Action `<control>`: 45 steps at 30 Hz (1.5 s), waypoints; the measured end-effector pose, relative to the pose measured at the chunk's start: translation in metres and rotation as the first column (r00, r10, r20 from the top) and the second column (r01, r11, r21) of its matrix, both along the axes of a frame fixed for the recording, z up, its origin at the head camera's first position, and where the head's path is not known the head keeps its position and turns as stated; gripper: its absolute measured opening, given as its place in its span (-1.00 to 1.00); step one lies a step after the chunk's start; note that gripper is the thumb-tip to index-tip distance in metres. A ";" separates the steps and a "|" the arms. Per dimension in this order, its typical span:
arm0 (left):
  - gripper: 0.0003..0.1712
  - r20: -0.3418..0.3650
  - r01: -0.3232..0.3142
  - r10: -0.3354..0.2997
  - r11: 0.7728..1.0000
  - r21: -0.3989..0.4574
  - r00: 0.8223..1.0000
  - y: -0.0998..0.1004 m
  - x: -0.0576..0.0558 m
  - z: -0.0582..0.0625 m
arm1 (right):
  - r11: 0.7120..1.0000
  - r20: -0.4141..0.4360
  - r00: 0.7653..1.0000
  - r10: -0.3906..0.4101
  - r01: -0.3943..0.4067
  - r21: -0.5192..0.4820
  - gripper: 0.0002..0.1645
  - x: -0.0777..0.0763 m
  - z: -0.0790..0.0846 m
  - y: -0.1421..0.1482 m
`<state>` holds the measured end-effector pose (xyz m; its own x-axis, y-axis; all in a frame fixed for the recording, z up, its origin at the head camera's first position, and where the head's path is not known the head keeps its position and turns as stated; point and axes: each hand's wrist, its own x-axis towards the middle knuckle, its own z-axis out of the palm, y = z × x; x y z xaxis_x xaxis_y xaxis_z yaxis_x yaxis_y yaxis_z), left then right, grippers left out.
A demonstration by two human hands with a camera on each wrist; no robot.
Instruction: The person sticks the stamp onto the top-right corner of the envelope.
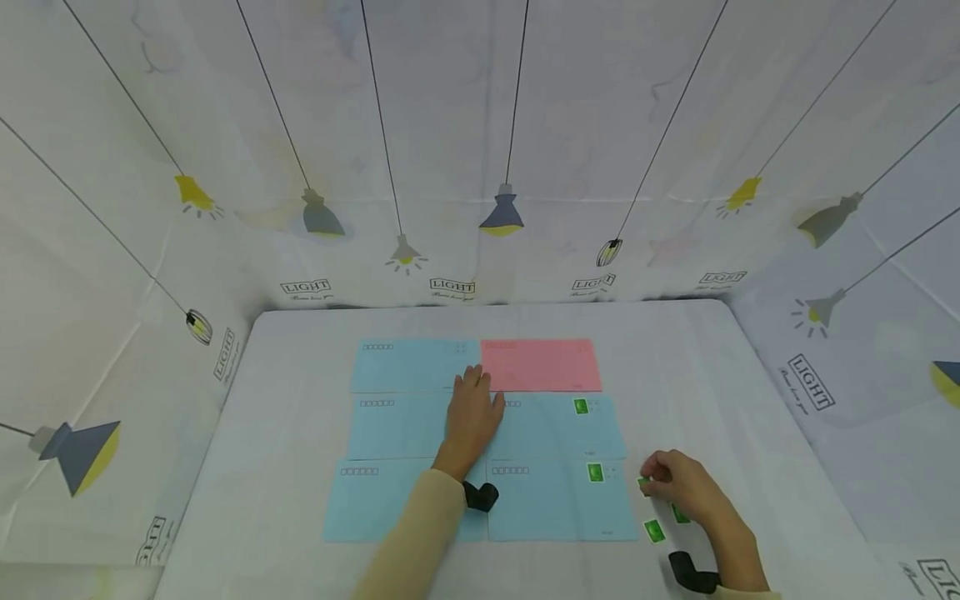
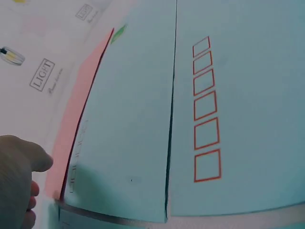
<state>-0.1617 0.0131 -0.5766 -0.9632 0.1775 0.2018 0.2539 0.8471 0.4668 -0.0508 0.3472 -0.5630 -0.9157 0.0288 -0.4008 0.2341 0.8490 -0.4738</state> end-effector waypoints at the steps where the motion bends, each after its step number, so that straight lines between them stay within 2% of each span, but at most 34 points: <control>1: -0.50 0.018 -0.002 0.002 1.000 -0.004 1.000 0.000 -0.003 -0.001 | 1.000 0.002 1.000 -0.002 0.002 -0.002 -0.77 0.000 0.000 0.000; 6: -0.46 0.106 -0.009 0.014 0.999 -0.048 0.994 -0.002 -0.015 -0.008 | 1.000 0.004 1.000 -0.012 0.012 -0.021 -0.77 0.002 -0.001 -0.002; 10: -0.44 0.148 -0.002 0.016 0.996 -0.093 0.989 -0.004 -0.019 -0.012 | 1.000 -0.006 1.000 -0.005 0.005 -0.027 -0.76 0.002 -0.001 -0.002; 17: -0.44 0.161 0.018 0.001 0.993 -0.119 0.987 -0.004 -0.019 -0.009 | 1.000 -0.027 1.000 0.000 -0.001 -0.017 -0.75 0.002 -0.001 -0.002; 23: -0.42 0.174 0.022 0.002 0.991 -0.133 0.985 -0.003 -0.021 -0.011 | 1.000 -0.027 1.000 0.009 -0.009 -0.016 -0.74 0.003 0.002 -0.003; 31: -0.41 0.154 0.001 0.017 0.993 -0.118 0.988 -0.001 -0.022 -0.014 | 1.000 0.005 1.000 -0.005 0.005 -0.012 -0.77 0.002 0.006 -0.002; 36: -0.41 0.159 -0.010 0.025 0.995 -0.097 0.987 -0.001 -0.021 -0.014 | 1.000 0.020 1.000 0.020 -0.020 -0.008 -0.76 -0.001 0.012 0.001; 40: -0.42 0.175 -0.011 0.026 0.996 -0.090 0.984 -0.001 -0.022 -0.014 | 0.998 -0.005 0.999 0.037 -0.037 -0.051 -0.78 -0.005 0.017 0.003; 45: -0.42 0.170 -0.012 0.024 0.997 -0.072 0.985 -0.001 -0.022 -0.013 | 0.985 -0.018 1.000 -0.016 0.013 -0.173 -0.83 -0.009 0.018 0.005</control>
